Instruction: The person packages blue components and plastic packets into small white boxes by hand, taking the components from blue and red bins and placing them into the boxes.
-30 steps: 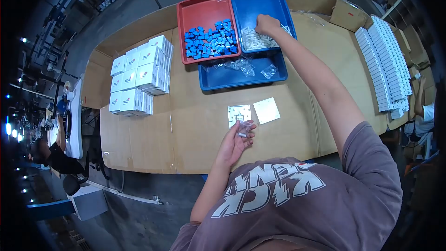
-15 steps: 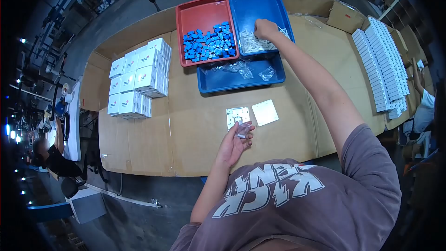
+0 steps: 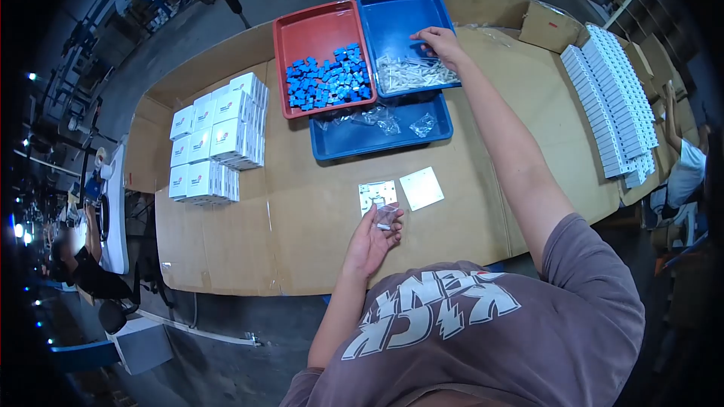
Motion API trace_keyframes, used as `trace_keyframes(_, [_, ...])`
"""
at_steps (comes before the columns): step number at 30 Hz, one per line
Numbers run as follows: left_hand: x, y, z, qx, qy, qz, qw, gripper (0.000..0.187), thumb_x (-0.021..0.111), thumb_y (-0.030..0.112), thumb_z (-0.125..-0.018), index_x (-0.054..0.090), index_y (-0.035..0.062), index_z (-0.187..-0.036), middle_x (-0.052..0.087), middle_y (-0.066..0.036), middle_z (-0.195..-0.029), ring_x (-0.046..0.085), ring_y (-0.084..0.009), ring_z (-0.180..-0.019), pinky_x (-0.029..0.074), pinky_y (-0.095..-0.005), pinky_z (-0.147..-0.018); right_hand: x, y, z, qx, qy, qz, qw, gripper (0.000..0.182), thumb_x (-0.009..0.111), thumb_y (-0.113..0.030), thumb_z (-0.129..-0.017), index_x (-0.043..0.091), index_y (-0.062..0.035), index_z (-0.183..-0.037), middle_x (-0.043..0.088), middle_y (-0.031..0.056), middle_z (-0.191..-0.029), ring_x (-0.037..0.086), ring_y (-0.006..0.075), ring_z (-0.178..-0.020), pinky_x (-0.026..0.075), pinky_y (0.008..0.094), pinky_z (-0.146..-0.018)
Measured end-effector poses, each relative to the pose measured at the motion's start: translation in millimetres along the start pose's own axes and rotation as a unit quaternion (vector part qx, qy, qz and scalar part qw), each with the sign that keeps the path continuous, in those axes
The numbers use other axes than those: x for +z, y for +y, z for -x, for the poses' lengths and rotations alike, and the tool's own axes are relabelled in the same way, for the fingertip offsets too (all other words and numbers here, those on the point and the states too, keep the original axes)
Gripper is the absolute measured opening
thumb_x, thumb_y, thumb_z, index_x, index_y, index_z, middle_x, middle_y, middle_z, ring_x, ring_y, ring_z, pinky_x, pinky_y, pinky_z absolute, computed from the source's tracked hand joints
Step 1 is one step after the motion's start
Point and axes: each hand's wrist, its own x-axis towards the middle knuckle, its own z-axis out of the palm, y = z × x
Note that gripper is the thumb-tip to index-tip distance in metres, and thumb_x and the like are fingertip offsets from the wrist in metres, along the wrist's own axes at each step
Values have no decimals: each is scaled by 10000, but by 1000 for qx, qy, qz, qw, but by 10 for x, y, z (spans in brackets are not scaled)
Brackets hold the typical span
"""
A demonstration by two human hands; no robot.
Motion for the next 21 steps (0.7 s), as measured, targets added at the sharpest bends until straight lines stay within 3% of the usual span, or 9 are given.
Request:
trace_keyframes(2, [39, 0, -9, -4, -6, 2, 1000, 505, 476, 460, -1108, 587, 43, -1372, 709, -89, -1194, 641, -158, -941, 531, -314, -814, 1, 48, 69, -18, 14, 96, 995, 205, 747, -203, -936, 789, -9, -986, 743, 33, -878, 613, 104, -729, 510, 273, -667])
trace_keyframes(6, [79, -20, -61, -13, -5, -3, 1000, 500, 479, 454, -1107, 595, 41, -1363, 711, -87, -1181, 633, -155, -937, 528, -313, -815, 33, 320, 23, -129, 2, 299, 946, 213, 766, -173, -866, 794, -35, -1025, 784, 113, -918, 739, 223, -835, 573, 356, -759])
trace_keyframes(7, [77, -27, -70, -14, -7, -2, 1000, 500, 480, 455, -1107, 596, 41, -1362, 712, -87, -1178, 632, -154, -936, 528, -313, -814, 72, 309, 72, -100, -11, 331, 938, 223, 744, -162, -860, 792, -77, -1060, 788, 132, -1000, 753, 297, -933, 581, 396, -828])
trace_keyframes(13, [78, -33, -65, -20, 2, -7, 1000, 506, 477, 455, -1109, 595, 36, -1367, 715, -82, -1172, 627, -152, -933, 528, -311, -814, 320, 160, 295, -156, 17, 489, 858, 185, 687, -166, -898, 782, -140, -1055, 752, 99, -1110, 713, 336, -1048, 563, 470, -880])
trace_keyframes(21, [31, 57, -37, 0, -12, 44, 999, 519, 430, 447, -1125, 573, 29, -1398, 703, -98, -1200, 649, -191, -929, 549, -356, -846, 322, 263, 178, -165, 41, 521, 836, 148, 608, -148, -904, 737, -122, -969, 735, 122, -1071, 707, 361, -1025, 554, 509, -853])
